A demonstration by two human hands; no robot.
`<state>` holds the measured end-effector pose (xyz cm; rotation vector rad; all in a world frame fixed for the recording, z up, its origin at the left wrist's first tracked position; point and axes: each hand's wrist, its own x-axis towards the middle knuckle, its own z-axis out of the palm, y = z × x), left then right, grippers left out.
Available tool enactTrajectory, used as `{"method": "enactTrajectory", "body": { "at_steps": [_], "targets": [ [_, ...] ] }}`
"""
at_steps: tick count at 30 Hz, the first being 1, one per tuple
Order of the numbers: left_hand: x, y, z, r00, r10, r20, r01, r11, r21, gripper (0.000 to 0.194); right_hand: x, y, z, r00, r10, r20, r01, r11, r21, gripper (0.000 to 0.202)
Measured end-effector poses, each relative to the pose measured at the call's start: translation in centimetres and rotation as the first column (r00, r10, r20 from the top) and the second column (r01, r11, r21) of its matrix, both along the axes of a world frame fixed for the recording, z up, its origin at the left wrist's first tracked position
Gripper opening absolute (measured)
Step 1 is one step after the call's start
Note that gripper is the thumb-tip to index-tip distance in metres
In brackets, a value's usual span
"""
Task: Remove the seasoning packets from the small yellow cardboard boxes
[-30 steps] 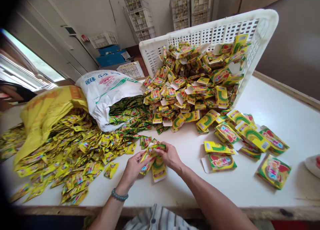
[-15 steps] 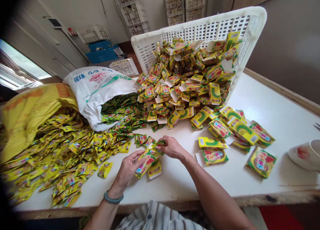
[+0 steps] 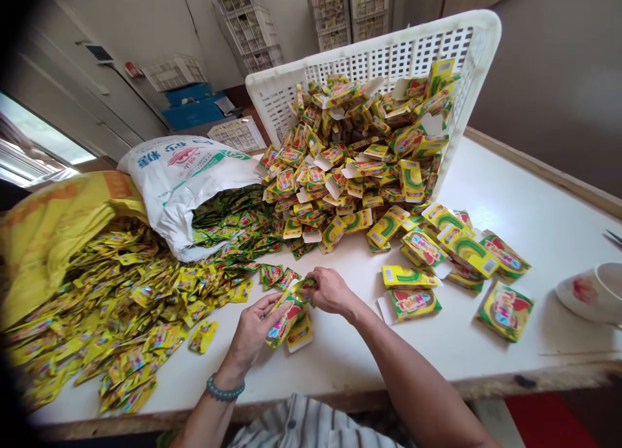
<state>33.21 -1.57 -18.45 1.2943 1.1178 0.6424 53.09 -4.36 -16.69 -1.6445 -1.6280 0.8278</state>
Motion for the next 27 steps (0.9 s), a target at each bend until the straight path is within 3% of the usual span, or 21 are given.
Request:
{"method": "enactTrajectory", "body": {
  "at_steps": [9,11,13,16,18,23,27],
  "targets": [
    [0.2,-0.2,0.2,0.991,0.050,-0.120,-0.028,0.984,0.176,0.044,-0.5,-0.5,0.4,0.987,-0.019,0.157,0.018,1.000,0.007,0.014],
    [0.4,-0.3,0.4,0.997,0.015,-0.081,-0.008,0.996,0.090,0.046,-0.5,-0.4,0.4,0.998,0.002,0.055,-0.002,1.000,0.005,0.012],
    [0.6,-0.4,0.8,1.000,-0.013,0.005,0.014,0.999,-0.045,0.050,-0.3,-0.3,0.3,0.988,-0.019,-0.153,0.017,1.000,-0.010,0.006],
    [0.8,-0.6,1.6,0.988,-0.015,0.153,0.048,0.975,-0.215,0.053,-0.2,0.0,-0.4,0.875,-0.127,-0.467,0.123,0.992,-0.039,0.022],
    [1.0,-0.7,1.9,0.976,0.004,0.219,0.057,0.961,-0.269,0.052,-0.4,0.3,-0.9,0.825,-0.144,-0.547,0.152,0.988,-0.031,0.031],
    [1.1,-1.1,2.3,0.951,0.134,0.280,-0.045,0.952,-0.304,0.048,-1.6,0.4,-1.7,0.914,-0.154,-0.374,0.199,0.976,0.084,0.045],
    [1.0,-1.2,2.1,0.948,0.156,0.279,-0.080,0.961,-0.265,0.048,-2.2,0.2,-1.4,0.951,-0.174,-0.256,0.210,0.970,0.119,0.048]
  ]
}}
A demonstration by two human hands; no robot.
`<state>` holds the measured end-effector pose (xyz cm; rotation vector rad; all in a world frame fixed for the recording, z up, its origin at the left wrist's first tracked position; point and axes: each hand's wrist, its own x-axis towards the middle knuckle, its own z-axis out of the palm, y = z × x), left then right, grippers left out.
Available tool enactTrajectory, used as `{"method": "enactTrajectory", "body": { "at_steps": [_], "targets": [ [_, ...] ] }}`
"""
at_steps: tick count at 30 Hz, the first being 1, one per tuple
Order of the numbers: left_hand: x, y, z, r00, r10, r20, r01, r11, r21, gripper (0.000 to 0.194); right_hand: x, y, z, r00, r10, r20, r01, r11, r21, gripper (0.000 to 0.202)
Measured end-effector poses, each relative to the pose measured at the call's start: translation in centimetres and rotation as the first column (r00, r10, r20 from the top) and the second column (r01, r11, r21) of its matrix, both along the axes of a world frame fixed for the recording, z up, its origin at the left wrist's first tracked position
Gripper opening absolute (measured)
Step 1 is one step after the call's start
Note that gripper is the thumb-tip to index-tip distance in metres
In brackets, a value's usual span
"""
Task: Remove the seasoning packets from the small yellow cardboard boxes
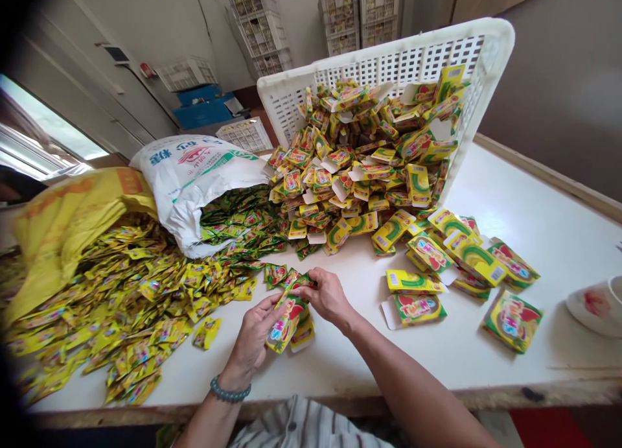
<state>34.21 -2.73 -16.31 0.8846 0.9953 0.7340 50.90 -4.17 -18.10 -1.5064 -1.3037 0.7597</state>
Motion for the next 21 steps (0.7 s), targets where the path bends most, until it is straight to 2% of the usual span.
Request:
{"method": "enactTrajectory", "body": {
  "at_steps": [5,9,13,15,18,21],
  "targets": [
    [-0.6,0.5,-0.2,0.998,0.011,-0.054,-0.008,0.998,0.066,0.053,0.7,-0.2,0.5,0.987,0.149,0.053,-0.149,0.989,-0.006,0.041],
    [-0.9,0.6,-0.5,0.996,-0.042,-0.076,0.048,0.996,0.080,0.051,0.9,-0.3,0.5,0.968,0.192,0.161,-0.198,0.980,0.023,0.026],
    [-0.8,0.6,-0.7,0.996,-0.072,-0.060,0.076,0.996,0.056,0.048,0.7,-0.4,0.5,0.949,0.306,0.081,-0.303,0.952,-0.049,0.011],
    [-0.5,0.7,-0.5,0.999,-0.028,-0.022,0.029,0.999,0.040,0.048,0.8,-0.4,0.6,0.964,0.267,0.006,-0.267,0.963,-0.039,0.010],
    [-0.3,0.7,0.1,0.999,0.032,0.023,-0.032,0.999,0.026,0.047,0.8,-0.2,0.6,0.988,0.152,-0.011,-0.152,0.988,-0.006,0.018],
    [-0.1,0.6,0.4,1.000,0.022,0.016,-0.023,0.999,0.044,0.047,0.2,-0.2,0.7,0.981,0.191,-0.013,-0.191,0.981,-0.039,0.027]
  ]
}}
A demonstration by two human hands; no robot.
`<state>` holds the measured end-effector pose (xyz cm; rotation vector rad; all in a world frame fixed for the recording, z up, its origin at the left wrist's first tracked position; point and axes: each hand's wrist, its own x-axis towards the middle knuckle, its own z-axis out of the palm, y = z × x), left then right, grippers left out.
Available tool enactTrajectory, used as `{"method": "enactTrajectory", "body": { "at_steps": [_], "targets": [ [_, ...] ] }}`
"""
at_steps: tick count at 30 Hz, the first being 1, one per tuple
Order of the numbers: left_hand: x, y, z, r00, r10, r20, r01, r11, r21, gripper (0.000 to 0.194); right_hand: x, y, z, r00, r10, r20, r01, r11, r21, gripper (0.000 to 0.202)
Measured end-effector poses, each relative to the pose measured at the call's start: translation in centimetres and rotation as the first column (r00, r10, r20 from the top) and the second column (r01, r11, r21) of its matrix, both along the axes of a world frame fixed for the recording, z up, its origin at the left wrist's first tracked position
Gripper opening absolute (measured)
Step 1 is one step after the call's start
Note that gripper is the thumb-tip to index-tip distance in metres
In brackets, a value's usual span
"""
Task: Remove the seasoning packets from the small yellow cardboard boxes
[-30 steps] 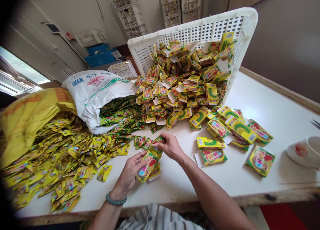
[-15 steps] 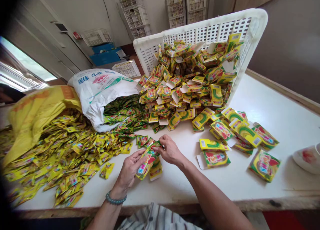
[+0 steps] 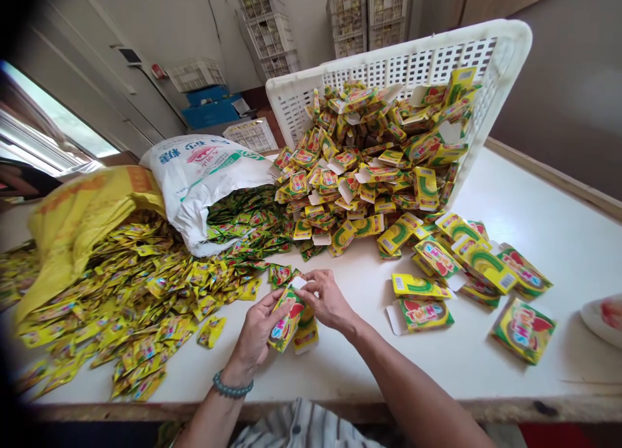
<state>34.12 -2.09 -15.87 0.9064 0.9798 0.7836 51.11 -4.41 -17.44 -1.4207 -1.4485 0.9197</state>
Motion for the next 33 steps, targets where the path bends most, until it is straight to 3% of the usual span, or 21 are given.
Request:
{"method": "enactTrajectory", "body": {
  "at_steps": [4,10,12,14,16,19,25,28,33],
  "targets": [
    [0.2,-0.3,-0.3,0.999,0.031,0.013,-0.031,1.000,0.006,0.045,-1.1,-0.3,-0.1,0.997,0.066,-0.029,-0.066,0.998,-0.014,0.045],
    [0.4,-1.1,-1.1,0.999,0.040,0.005,-0.040,0.998,0.053,0.048,-1.7,-0.3,-1.1,0.988,0.123,0.097,-0.127,0.991,0.034,0.048],
    [0.4,-1.1,-1.0,0.999,0.044,-0.006,-0.043,0.997,0.065,0.056,-1.6,-0.3,-1.3,0.995,0.093,0.018,-0.094,0.994,0.057,0.039],
    [0.2,-0.8,-0.7,0.996,0.092,-0.007,-0.091,0.990,0.107,0.059,-1.7,-0.2,-1.2,0.990,-0.008,-0.142,0.020,0.996,0.086,0.031],
    [0.1,-0.5,-0.4,0.988,0.153,-0.004,-0.150,0.976,0.158,0.057,-2.0,-0.2,-1.2,0.941,-0.064,-0.331,0.086,0.995,0.054,0.035],
    [-0.3,-0.4,-0.3,0.992,0.126,-0.027,-0.117,0.967,0.225,0.057,-2.8,-0.2,-1.3,0.861,-0.020,-0.509,0.011,1.000,-0.021,0.035],
    [-1.0,-1.0,-0.9,0.995,0.015,-0.098,0.009,0.972,0.235,0.043,-3.1,-0.3,-1.9,0.872,0.007,-0.489,-0.050,0.996,-0.075,0.029],
    [-1.0,-1.1,-0.9,0.998,0.009,-0.067,0.003,0.984,0.180,0.041,-2.9,-0.3,-1.8,0.856,0.017,-0.517,-0.099,0.986,-0.132,0.032],
    [-0.8,-1.0,-0.3,0.998,0.036,-0.048,-0.030,0.992,0.120,0.051,-2.2,-0.3,-0.5,0.837,-0.001,-0.548,-0.050,0.996,-0.078,0.035]
  ]
}}
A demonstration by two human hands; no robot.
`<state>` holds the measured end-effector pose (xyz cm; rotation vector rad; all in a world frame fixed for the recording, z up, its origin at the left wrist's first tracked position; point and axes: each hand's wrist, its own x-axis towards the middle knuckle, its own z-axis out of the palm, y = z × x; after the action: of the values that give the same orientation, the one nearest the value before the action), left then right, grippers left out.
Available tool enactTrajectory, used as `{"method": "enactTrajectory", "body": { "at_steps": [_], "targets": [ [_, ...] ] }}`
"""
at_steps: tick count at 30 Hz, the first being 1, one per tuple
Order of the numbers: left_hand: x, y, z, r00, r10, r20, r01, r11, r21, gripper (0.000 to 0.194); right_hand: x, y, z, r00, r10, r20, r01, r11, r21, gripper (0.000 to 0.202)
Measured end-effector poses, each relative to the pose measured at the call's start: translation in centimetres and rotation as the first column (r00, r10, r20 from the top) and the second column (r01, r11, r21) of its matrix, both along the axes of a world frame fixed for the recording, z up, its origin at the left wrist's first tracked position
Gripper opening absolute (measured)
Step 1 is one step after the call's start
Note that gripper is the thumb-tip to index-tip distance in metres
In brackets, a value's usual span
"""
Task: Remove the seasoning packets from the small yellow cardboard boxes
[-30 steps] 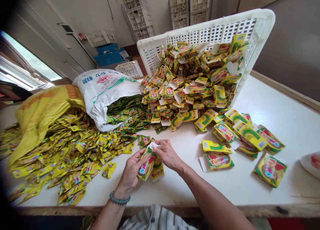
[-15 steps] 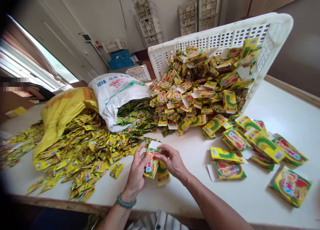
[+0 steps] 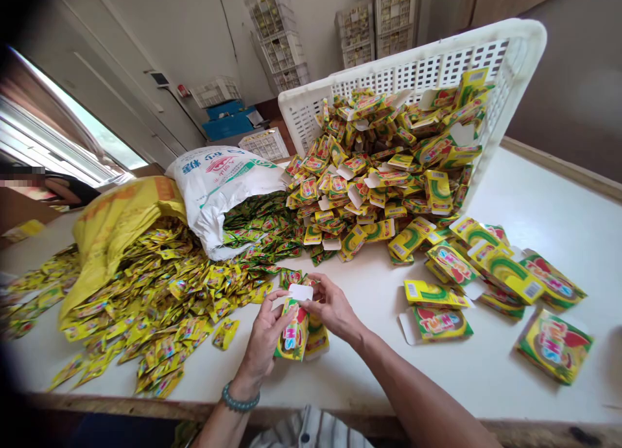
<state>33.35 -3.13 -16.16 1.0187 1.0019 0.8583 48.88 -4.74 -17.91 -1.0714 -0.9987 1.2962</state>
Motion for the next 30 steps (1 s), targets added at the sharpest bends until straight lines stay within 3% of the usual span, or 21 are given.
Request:
{"method": "enactTrajectory", "body": {
  "at_steps": [3,8,13,19,22,26,30],
  "targets": [
    [0.1,0.0,0.5,1.000,0.026,0.012,-0.025,1.000,-0.017,0.059,0.6,-0.1,0.6,0.995,0.046,0.094,-0.045,0.999,-0.023,0.030],
    [-0.1,0.0,0.5,1.000,0.000,-0.028,-0.001,1.000,-0.016,0.055,0.9,-0.1,0.7,0.991,0.094,-0.099,-0.101,0.992,-0.072,0.040],
    [-0.4,0.3,-0.2,0.996,-0.068,-0.051,0.067,0.998,-0.016,0.054,0.5,-0.3,0.7,0.982,0.164,-0.096,-0.176,0.974,-0.141,0.045],
    [-0.6,0.4,0.0,0.984,-0.154,-0.094,0.156,0.988,0.021,0.056,1.2,-0.3,0.3,0.993,0.115,-0.026,-0.118,0.971,-0.206,0.046],
    [-0.8,0.5,0.0,0.975,-0.165,-0.146,0.175,0.983,0.054,0.057,1.5,-0.2,-0.1,0.982,0.164,0.097,-0.148,0.977,-0.154,0.039],
    [-1.1,0.4,0.0,0.972,-0.151,-0.179,0.167,0.983,0.077,0.054,1.6,-0.3,0.0,0.926,0.164,0.341,-0.192,0.980,0.049,0.028],
    [-1.0,0.0,-0.1,0.991,-0.091,-0.096,0.096,0.994,0.049,0.055,1.8,-0.8,1.1,0.895,0.206,0.397,-0.273,0.954,0.121,0.030]
  ]
}}
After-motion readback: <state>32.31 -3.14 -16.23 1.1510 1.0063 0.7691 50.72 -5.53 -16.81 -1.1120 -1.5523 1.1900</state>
